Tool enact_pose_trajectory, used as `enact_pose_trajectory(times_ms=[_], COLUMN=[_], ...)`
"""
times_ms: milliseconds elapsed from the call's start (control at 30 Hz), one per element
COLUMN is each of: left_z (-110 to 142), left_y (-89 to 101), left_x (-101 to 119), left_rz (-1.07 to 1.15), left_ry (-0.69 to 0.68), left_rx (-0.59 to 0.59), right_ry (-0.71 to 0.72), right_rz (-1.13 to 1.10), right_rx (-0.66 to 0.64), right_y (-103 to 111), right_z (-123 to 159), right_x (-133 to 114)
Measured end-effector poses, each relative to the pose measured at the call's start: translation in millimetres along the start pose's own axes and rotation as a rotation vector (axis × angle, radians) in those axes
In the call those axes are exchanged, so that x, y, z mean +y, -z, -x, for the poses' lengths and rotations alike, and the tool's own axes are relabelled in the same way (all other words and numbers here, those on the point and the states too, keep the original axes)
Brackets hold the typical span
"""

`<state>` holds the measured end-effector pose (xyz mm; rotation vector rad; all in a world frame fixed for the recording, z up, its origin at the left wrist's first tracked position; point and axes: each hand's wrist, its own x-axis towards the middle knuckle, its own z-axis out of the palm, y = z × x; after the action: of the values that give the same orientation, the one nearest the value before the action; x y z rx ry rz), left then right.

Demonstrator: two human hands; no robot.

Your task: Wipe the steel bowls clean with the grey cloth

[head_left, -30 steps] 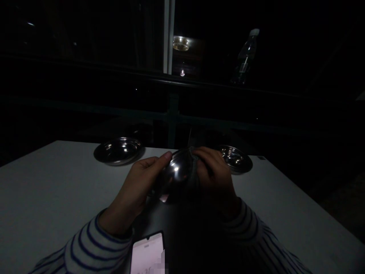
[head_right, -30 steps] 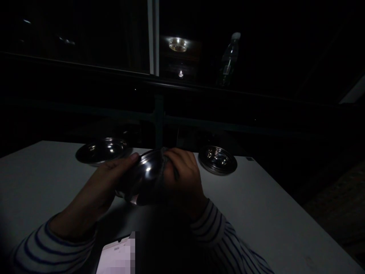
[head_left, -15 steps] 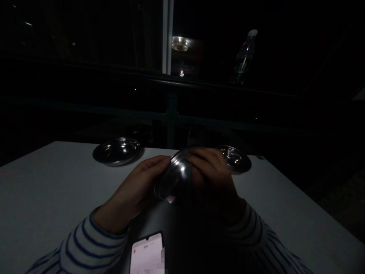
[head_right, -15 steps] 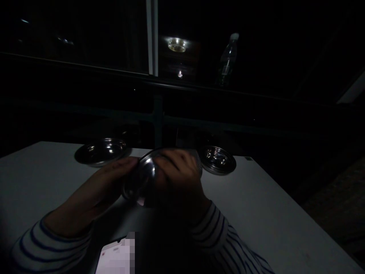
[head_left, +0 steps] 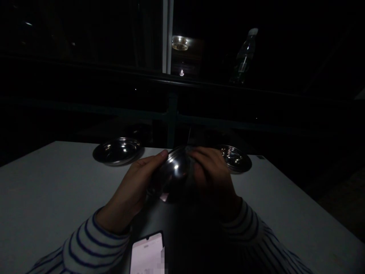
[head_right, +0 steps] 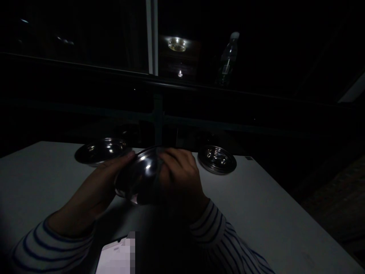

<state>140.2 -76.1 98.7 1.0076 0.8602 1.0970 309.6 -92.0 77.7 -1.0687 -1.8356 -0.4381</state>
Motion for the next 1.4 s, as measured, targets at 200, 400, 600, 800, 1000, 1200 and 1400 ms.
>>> enact_pose_trajectory(times_ms=[200, 400, 600, 800, 1000, 1200, 1400], left_z=[-0.7, -0.3, -1.4, -0.8, -0.7, 0.0, 1.4], left_y=[0.6, -0.1, 2.0, 2.1, -0.9, -0.5, -2.4], left_x=[-4.3, -2.6, -6.0, -2.9, -4.3, -5.8, -5.6], left_rz=[0.005, -0.005, 0.029, 0.035, 0.051, -0.033, -0.050], left_ry=[0.000, -0.008, -0.033, -0.047, -0.034, -0.034, -0.020], left_rx=[-0.026, 0.014, 0.003, 0.042, 0.015, 0.046, 0.045], right_ry=[0.274, 0.014, 0.316, 0.065, 0.285, 0.111, 0.194], right_rz=[0.050, 0.016, 0.040, 0.036, 0.107, 0.069, 0.076], right_rx=[-0.157, 0.019, -0.228, 0.018, -0.181, -0.066, -0.140], right_y=[2.7, 1.2, 1.2, 1.4, -2.8, 2.9, 0.9], right_z=[4.0, -1.5, 6.2, 0.4, 8.5, 2.2, 2.6], right_x=[-18.1, 3.9, -23.5, 2.1, -25.9, -6.6, -21.6])
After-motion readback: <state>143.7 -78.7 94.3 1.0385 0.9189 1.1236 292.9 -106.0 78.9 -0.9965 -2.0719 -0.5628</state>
